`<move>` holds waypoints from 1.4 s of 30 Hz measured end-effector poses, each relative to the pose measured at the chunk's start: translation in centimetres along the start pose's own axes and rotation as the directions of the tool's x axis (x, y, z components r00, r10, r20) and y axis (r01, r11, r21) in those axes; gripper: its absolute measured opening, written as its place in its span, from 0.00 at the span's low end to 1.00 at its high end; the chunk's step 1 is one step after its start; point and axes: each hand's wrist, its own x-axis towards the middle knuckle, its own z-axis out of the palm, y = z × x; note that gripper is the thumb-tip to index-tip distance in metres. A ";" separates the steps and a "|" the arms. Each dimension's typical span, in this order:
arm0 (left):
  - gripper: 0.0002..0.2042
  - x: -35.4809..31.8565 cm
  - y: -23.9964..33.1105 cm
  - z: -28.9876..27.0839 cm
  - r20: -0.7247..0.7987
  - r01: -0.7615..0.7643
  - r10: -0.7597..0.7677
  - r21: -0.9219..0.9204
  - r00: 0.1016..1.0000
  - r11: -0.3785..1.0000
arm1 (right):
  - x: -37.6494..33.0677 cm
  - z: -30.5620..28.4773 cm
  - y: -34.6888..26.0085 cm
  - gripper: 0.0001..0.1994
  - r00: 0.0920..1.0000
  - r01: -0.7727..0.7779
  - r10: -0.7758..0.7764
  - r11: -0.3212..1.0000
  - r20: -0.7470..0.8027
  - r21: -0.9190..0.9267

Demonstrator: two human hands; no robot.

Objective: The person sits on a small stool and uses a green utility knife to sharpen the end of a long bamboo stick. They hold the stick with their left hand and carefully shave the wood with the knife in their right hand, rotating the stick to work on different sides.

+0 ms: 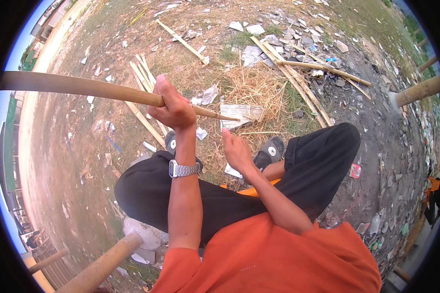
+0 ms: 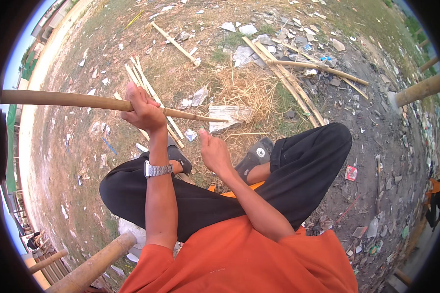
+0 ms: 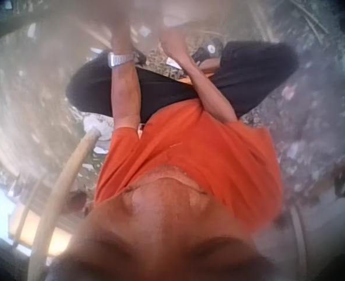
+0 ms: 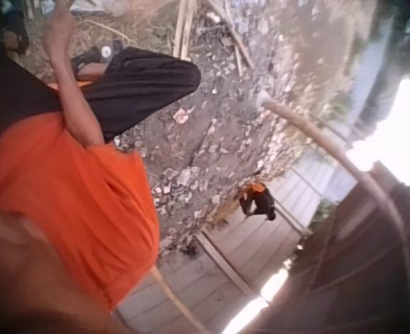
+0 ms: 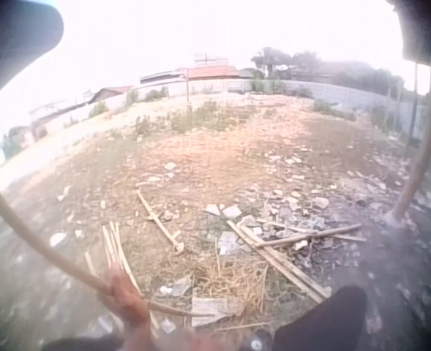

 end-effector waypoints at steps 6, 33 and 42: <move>0.22 -0.2 -0.4 0.1 -0.006 -0.004 0.004 0.016 1.000 1.000 | 0.9 1.7 3.3 0.32 0.996 -0.087 0.086 0.996 -0.021 -0.033; 0.22 -0.1 -0.6 -0.2 0.104 -0.023 0.035 -0.116 0.994 0.993 | 1.1 1.9 3.9 0.34 0.997 -0.052 0.053 0.999 -0.053 0.008; 0.22 -0.6 0.4 0.3 -0.007 -0.002 0.002 -0.010 1.000 1.000 | 1.9 2.7 5.5 0.34 0.995 -0.061 0.058 0.997 -0.078 -0.042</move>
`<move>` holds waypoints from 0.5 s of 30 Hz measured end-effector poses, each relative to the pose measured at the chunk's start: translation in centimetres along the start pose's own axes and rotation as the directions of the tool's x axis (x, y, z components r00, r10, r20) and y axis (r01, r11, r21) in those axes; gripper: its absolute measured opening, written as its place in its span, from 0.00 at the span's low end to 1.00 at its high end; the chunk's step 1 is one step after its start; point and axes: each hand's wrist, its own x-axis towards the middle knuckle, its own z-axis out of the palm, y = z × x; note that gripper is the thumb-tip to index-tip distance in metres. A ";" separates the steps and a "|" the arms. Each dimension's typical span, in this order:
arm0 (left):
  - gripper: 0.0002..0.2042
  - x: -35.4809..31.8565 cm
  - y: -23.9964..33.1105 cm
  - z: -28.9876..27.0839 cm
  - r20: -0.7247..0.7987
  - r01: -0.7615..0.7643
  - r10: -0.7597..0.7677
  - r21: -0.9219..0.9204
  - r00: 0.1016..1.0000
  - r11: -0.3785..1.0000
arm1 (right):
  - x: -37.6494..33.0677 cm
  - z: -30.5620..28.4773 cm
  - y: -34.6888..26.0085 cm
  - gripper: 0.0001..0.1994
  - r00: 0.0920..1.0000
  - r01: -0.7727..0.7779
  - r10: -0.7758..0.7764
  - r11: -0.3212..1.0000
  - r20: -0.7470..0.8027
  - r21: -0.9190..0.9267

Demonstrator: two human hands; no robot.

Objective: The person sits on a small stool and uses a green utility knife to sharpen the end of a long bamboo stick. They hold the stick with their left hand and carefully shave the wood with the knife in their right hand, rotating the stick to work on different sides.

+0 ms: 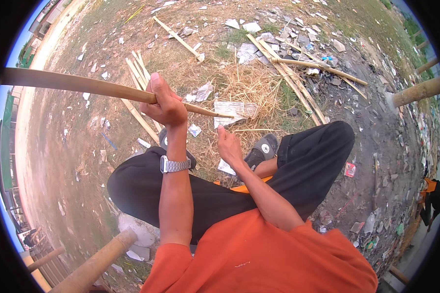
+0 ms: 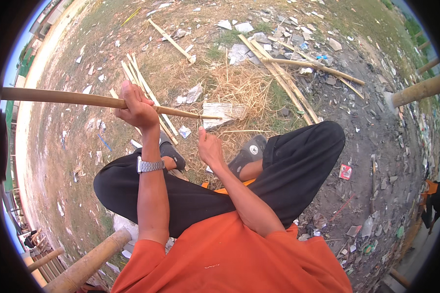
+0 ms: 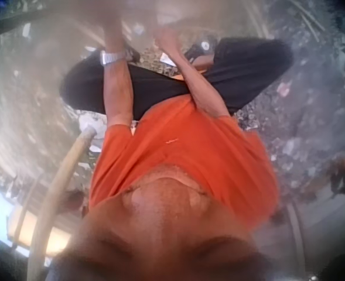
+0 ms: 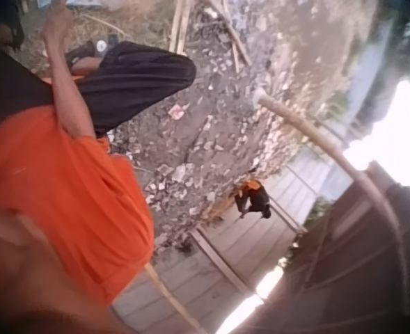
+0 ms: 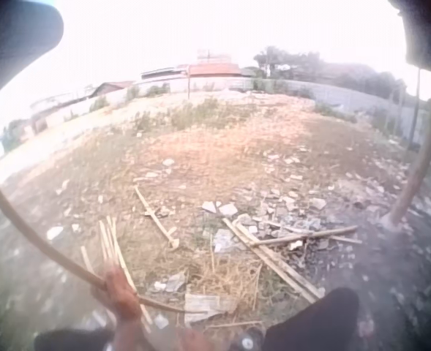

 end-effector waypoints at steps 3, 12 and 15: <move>0.22 0.3 -0.4 0.1 0.032 -0.029 0.029 0.005 0.999 1.000 | -0.1 -0.2 -1.3 0.34 0.999 0.015 -0.015 1.000 -0.045 0.007; 0.20 -0.3 -0.3 0.8 0.059 0.016 -0.012 -0.072 0.998 0.997 | 0.4 -0.3 -0.9 0.34 1.000 0.003 -0.003 0.998 0.014 0.064; 0.21 0.1 -0.7 0.4 0.017 -0.002 0.002 0.004 1.000 1.000 | 1.2 1.0 5.1 0.34 0.985 -0.172 0.172 0.984 -0.003 -0.042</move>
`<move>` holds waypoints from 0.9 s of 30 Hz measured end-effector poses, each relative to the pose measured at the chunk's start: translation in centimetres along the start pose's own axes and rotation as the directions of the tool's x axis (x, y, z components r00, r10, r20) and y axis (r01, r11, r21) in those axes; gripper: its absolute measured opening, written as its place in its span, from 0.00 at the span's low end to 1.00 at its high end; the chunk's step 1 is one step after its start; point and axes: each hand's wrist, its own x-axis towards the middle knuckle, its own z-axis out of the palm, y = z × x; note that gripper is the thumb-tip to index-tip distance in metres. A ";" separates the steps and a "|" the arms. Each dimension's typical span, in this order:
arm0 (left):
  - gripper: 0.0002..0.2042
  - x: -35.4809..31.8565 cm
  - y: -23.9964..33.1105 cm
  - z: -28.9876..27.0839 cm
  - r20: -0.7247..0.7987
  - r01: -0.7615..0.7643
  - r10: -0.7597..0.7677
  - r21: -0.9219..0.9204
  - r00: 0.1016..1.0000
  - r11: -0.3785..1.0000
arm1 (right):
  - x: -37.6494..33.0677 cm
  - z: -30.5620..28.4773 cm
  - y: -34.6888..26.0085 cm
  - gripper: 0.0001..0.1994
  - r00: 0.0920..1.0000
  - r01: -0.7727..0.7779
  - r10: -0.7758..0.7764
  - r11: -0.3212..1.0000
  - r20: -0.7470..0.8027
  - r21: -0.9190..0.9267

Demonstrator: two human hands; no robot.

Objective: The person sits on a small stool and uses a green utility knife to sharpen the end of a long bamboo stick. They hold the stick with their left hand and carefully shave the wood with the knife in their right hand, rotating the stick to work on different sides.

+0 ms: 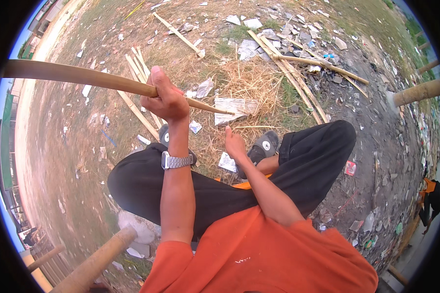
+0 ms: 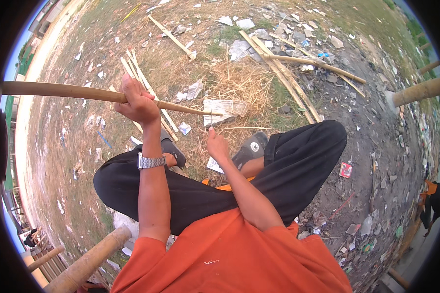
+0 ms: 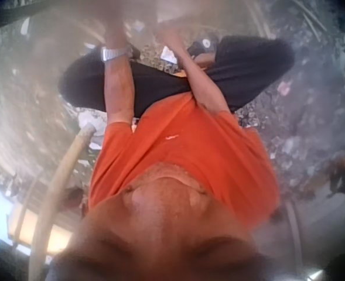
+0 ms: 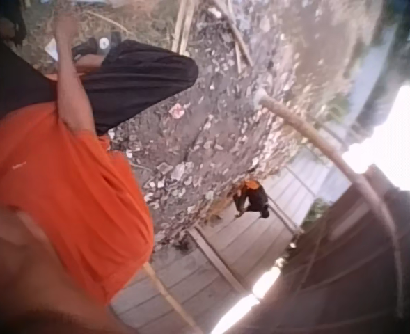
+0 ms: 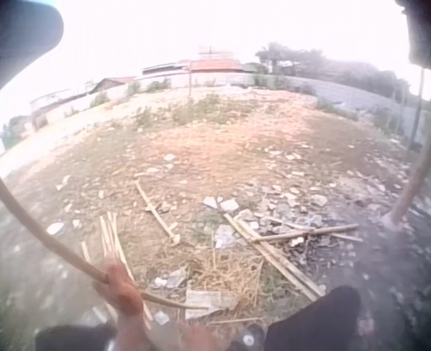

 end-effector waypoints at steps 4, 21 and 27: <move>0.22 0.7 0.2 0.2 0.013 -0.058 0.058 0.013 0.998 0.998 | -1.2 -1.9 -4.0 0.36 0.995 0.060 -0.065 0.996 0.081 0.063; 0.22 0.2 0.1 0.0 0.016 -0.026 0.026 -0.007 1.000 1.000 | 0.4 0.7 0.3 0.37 0.997 0.069 -0.070 0.996 0.014 0.064; 0.21 0.7 -0.2 0.1 -0.055 0.038 -0.038 -0.015 0.998 0.999 | 1.7 1.1 1.1 0.37 0.984 -0.169 0.159 0.977 0.083 0.130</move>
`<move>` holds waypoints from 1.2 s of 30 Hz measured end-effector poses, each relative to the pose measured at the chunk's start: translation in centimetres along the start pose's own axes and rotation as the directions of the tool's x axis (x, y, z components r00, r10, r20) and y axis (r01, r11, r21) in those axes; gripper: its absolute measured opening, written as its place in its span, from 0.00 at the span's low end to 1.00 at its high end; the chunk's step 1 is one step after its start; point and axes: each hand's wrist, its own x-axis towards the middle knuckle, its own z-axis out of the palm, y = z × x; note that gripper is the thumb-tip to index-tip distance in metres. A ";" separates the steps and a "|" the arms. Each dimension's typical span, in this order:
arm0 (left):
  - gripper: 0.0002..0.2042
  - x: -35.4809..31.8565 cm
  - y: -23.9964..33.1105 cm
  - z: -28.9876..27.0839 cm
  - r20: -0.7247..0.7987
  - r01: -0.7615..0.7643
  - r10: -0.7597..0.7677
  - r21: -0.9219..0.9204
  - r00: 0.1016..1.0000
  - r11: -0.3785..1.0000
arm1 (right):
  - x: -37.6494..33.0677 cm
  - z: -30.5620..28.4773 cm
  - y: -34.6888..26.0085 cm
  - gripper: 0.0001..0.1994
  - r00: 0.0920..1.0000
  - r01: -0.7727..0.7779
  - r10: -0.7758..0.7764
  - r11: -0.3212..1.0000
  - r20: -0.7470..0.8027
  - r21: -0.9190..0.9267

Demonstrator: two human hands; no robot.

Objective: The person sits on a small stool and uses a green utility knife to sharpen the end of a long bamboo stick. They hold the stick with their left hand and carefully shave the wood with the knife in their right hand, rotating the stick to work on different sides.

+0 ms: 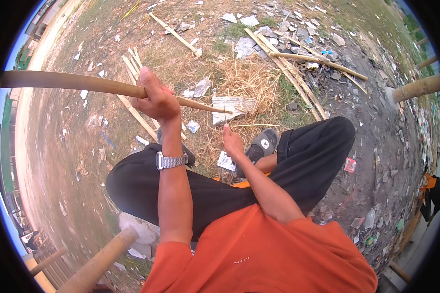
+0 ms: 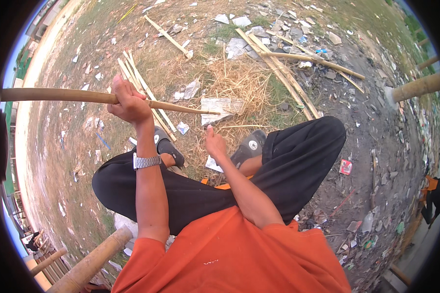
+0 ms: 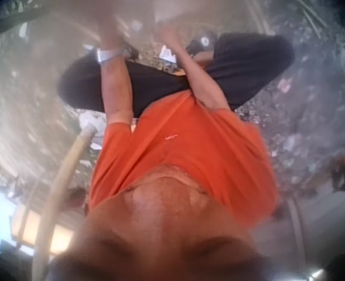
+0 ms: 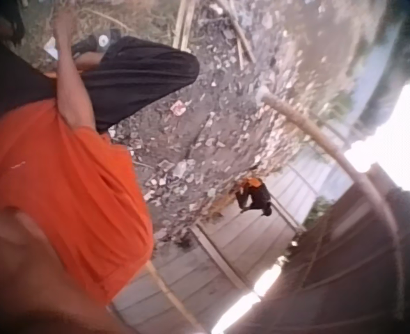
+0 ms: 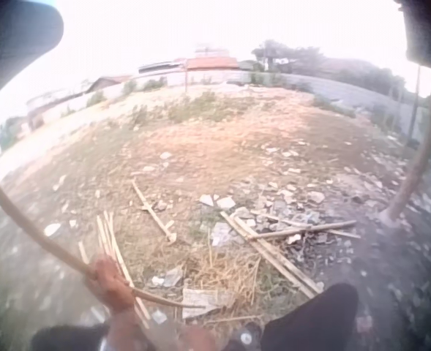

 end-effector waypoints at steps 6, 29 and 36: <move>0.21 0.3 -0.3 -1.0 -0.006 -0.009 0.010 0.044 1.000 0.999 | 0.0 0.5 -2.5 0.37 0.985 0.165 -0.169 0.983 -0.039 -0.084; 0.21 1.3 -0.8 -1.8 0.036 0.000 0.002 -0.055 0.999 0.998 | 0.4 -1.0 -2.7 0.34 0.964 0.262 -0.265 0.959 -0.005 -0.108; 0.21 1.0 -0.7 -0.6 0.043 -0.032 0.034 -0.026 0.998 0.999 | -0.4 -1.6 -3.3 0.34 0.938 0.345 -0.347 0.927 0.014 -0.147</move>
